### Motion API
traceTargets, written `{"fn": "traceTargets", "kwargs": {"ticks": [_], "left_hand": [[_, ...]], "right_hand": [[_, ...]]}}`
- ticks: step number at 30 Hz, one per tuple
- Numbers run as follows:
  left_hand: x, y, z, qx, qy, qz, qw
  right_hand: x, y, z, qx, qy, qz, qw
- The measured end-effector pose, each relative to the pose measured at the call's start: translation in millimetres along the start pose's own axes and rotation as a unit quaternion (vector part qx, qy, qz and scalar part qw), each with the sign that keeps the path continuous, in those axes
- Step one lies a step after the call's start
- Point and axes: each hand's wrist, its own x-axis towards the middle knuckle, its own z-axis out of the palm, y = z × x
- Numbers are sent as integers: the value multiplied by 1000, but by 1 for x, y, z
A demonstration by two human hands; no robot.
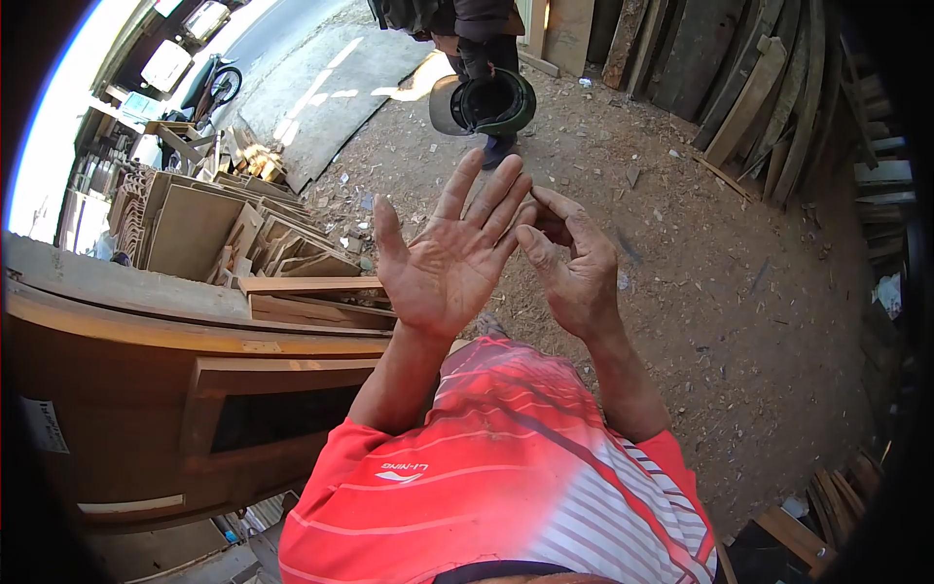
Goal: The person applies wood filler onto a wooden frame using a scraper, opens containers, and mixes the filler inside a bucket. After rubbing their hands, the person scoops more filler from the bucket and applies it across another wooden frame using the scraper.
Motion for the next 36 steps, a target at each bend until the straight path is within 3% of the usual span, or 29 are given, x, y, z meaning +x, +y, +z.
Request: {"fn": "traceTargets", "kwargs": {"ticks": [16, 21, 28, 36], "left_hand": [[4, 9, -13, -83, 5, -4, 997], [-2, 10, -15, -35, 3, 0, 999], [-3, 3, -22, 225, -65, 74, 969], [-13, -8, -32, 487, -95, 127, 859]], "right_hand": [[7, 18, 10, 100, -10, 55, 993], [7, 12, 12, -11, -5, 62, 998], [11, 13, 27, -5, 11, 32, 999], [3, 26, 30, 89, 19, 61, 994]]}}
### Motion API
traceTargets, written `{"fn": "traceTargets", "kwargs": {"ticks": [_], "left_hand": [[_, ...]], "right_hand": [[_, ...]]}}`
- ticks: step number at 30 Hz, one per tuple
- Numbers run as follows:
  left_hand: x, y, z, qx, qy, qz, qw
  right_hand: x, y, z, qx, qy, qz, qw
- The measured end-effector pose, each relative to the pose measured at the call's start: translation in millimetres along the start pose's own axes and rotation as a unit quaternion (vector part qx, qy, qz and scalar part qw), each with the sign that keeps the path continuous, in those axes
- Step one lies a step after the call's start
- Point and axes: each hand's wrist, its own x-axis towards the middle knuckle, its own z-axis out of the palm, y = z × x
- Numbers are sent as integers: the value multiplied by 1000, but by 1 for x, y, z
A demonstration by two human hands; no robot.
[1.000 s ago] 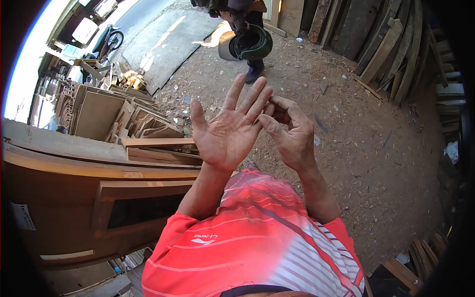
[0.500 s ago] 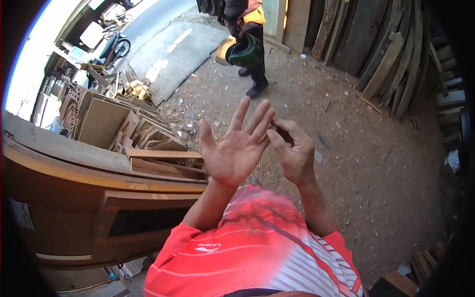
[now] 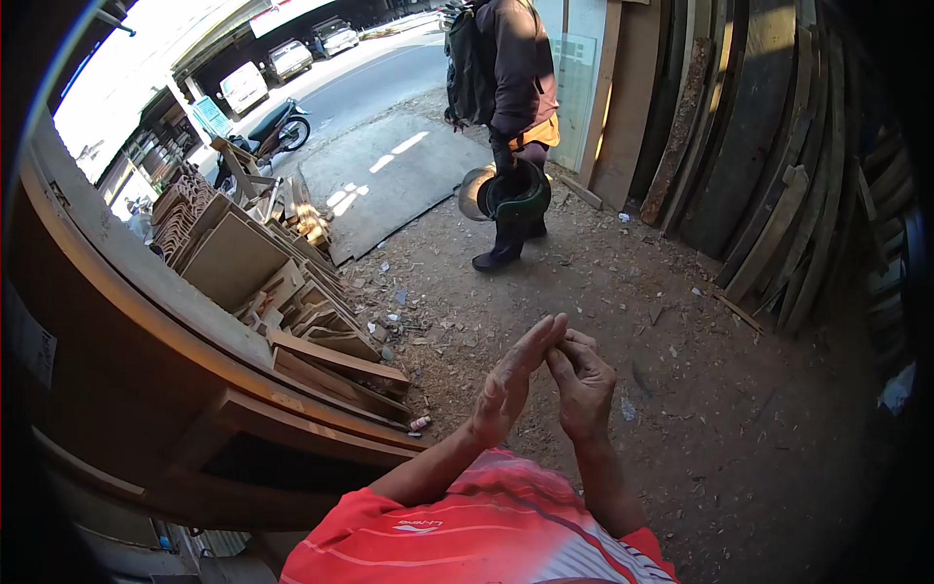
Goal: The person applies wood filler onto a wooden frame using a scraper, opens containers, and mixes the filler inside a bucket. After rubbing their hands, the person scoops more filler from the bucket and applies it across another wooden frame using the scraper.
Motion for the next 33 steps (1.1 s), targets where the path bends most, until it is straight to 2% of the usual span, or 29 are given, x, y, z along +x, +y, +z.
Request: {"fn": "traceTargets", "kwargs": {"ticks": [6, 15, 21, 24, 27, 30, 33], "left_hand": [[-8, -8, -3, 69, -19, 15, 997], [-14, -12, 4, 30, -24, -19, 999], [-2, -15, 2, -149, -1, -63, 987], [16, 0, 3, -349, 72, -77, 931], [29, 12, -12, -443, 113, -86, 885], [33, 19, -29, -467, 115, -63, 874], [13, 19, -65, -434, 62, -44, 898]], "right_hand": [[-2, -5, -8, 92, -10, 71, 993], [-12, 7, -29, 158, -22, 156, 975], [-18, 12, -35, 188, -8, 148, 971], [-4, 10, -35, 152, -5, 81, 985], [1, -3, -30, 97, -5, 74, 992], [4, -15, -10, 40, -18, 78, 996], [0, -11, 7, 17, -118, 117, 986]]}}
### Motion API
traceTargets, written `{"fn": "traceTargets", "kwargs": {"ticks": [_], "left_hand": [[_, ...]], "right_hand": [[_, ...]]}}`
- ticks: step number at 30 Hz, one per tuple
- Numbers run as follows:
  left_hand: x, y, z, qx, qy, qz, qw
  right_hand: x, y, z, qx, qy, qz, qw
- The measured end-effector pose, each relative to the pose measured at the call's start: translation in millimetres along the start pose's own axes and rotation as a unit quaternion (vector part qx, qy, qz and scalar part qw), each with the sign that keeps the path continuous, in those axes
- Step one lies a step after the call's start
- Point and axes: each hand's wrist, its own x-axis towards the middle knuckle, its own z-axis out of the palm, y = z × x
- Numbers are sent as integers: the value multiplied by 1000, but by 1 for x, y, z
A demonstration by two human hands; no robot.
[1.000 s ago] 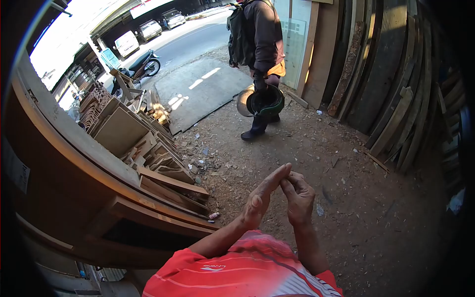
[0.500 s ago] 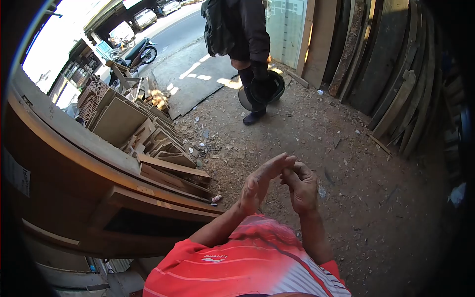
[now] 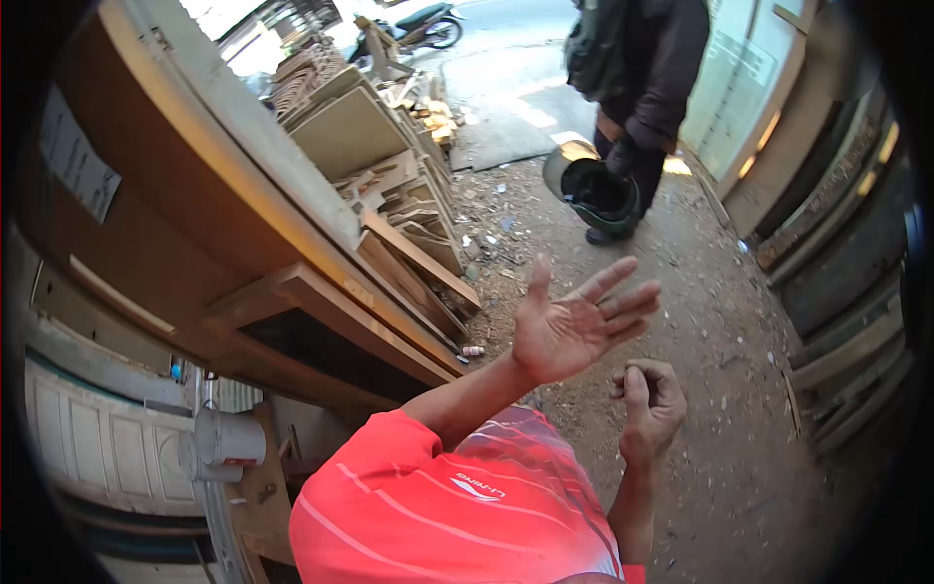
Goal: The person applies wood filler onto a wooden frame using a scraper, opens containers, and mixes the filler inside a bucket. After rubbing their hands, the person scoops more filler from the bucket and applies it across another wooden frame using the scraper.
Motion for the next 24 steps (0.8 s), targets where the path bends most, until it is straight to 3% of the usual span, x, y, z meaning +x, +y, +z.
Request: {"fn": "traceTargets", "kwargs": {"ticks": [1, 5, 7, 9, 11, 12, 15, 19, 21, 24], "left_hand": [[-9, 9, -12, 12, -19, -8, 1000], [-58, 30, -40, 133, 78, -32, 987], [-84, 31, -50, 131, 104, -64, 984], [-104, 35, -57, 243, 146, -108, 953], [-116, 43, -68, 212, 146, -105, 960], [-121, 51, -64, 191, 211, -93, 954], [-133, 84, -90, 213, 236, -48, 947], [-124, 141, -119, 415, 258, 29, 872], [-109, 164, -102, 469, 343, 86, 810], [-102, 177, -119, 467, 401, 196, 763]], "right_hand": [[4, 6, 9, -15, -58, -5, 998], [25, 21, 40, -77, -232, 26, 969], [40, 34, 63, -90, -318, 37, 943], [53, 51, 85, -101, -402, 26, 910], [70, 48, 103, -193, -453, 65, 868], [79, 54, 113, -201, -470, 57, 858], [101, 82, 144, -176, -511, 33, 841], [136, 87, 194, -157, -536, -47, 828], [149, 85, 209, -180, -531, -57, 826], [176, 99, 219, -170, -576, -35, 799]]}}
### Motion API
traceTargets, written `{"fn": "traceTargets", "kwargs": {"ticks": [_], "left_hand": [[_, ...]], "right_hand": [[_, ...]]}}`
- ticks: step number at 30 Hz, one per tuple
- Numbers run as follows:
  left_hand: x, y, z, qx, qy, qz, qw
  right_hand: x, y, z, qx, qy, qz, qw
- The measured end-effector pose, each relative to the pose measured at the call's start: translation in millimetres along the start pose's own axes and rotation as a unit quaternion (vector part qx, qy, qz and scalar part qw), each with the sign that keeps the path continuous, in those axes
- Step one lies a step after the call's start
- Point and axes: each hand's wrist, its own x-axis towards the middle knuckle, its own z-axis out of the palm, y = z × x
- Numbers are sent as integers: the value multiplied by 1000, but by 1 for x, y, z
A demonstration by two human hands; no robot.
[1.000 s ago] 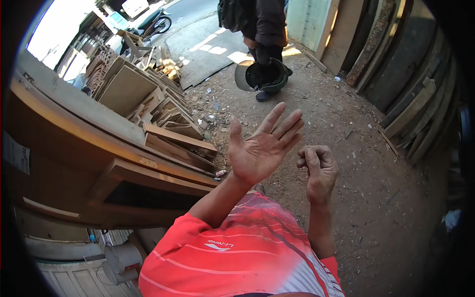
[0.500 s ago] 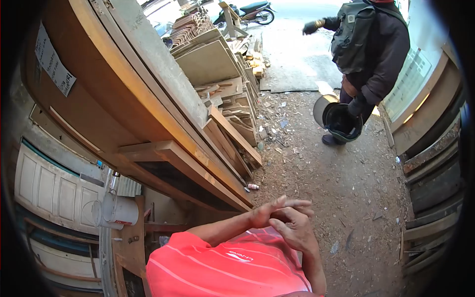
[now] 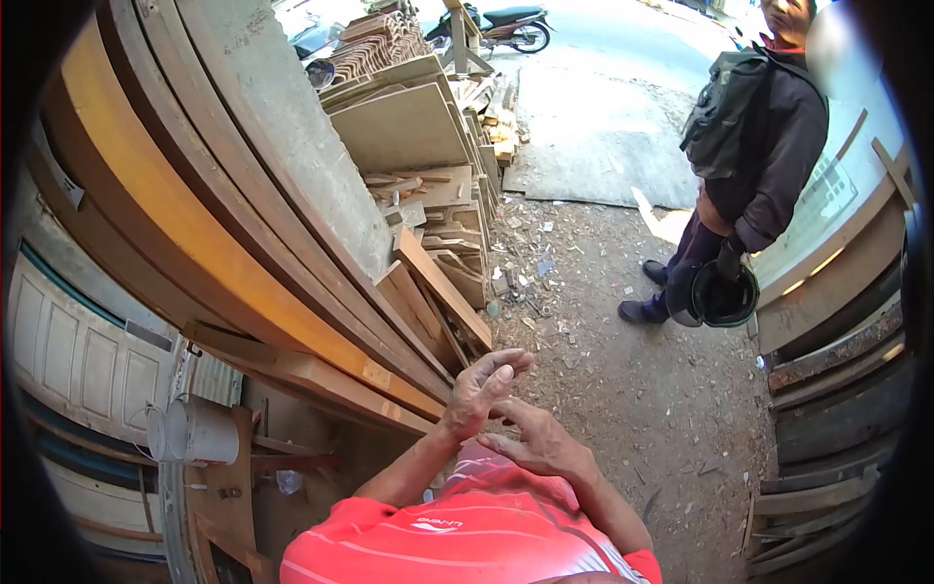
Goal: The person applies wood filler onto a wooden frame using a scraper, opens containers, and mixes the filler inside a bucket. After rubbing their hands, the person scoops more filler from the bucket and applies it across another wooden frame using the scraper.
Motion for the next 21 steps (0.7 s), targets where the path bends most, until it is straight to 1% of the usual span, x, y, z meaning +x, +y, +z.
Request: {"fn": "traceTargets", "kwargs": {"ticks": [1, 2, 4, 5, 6, 7, 8, 9, 10, 11, 12, 13, 14, 15, 16, 17, 18, 19, 20, 21], "left_hand": [[5, -7, -4, 33, 16, -15, 999], [8, -20, -7, 63, 36, -34, 997], [10, -61, -16, 110, 66, -76, 989], [8, -73, -21, 205, 59, -132, 968], [-1, -111, -40, 287, 50, -184, 939], [-15, -147, -60, 363, 30, -168, 916], [-40, -196, -87, 403, 30, -272, 873], [-75, -235, -112, 425, 45, -369, 825], [-113, -258, -126, 435, 79, -417, 794], [-164, -293, -150, 411, 119, -504, 751], [-194, -292, -153, 408, 114, -595, 683], [-238, -296, -147, 390, 179, -625, 652], [-277, -295, -131, 327, 337, -610, 638], [-297, -279, -108, 309, 384, -637, 593], [-304, -269, -96, 316, 376, -671, 555], [-301, -265, -80, 321, 360, -688, 542], [-291, -264, -63, 317, 357, -687, 547], [-274, -271, -47, 306, 364, -667, 573], [-246, -277, -33, 276, 391, -637, 605], [-217, -282, -18, 243, 415, -605, 635]], "right_hand": [[8, 15, -3, -1, -32, 1, 999], [11, 37, -7, 1, -64, 48, 997], [12, 96, -15, -17, -71, 163, 984], [4, 148, -18, -99, -51, 164, 980], [-10, 202, -22, -178, -29, 160, 970], [-33, 245, -32, -234, -32, 207, 950], [-56, 283, -44, -290, -52, 270, 917], [-87, 346, -51, -265, -54, 313, 910], [-114, 378, -62, -246, -90, 399, 879], [-129, 371, -78, -167, -41, 432, 885], [-139, 368, -98, -33, -23, 457, 888], [-138, 394, -118, -56, -34, 477, 876], [-155, 446, -127, -78, -43, 496, 864], [-164, 462, -134, -94, -58, 523, 845], [-157, 485, -145, -149, -98, 503, 845], [-131, 493, -165, -170, -170, 441, 864], [-99, 498, -189, -193, -240, 376, 874], [-61, 502, -208, -229, -273, 315, 880], [2, 473, -231, -203, -289, 309, 883], [52, 496, -236, -270, -254, 188, 909]]}}
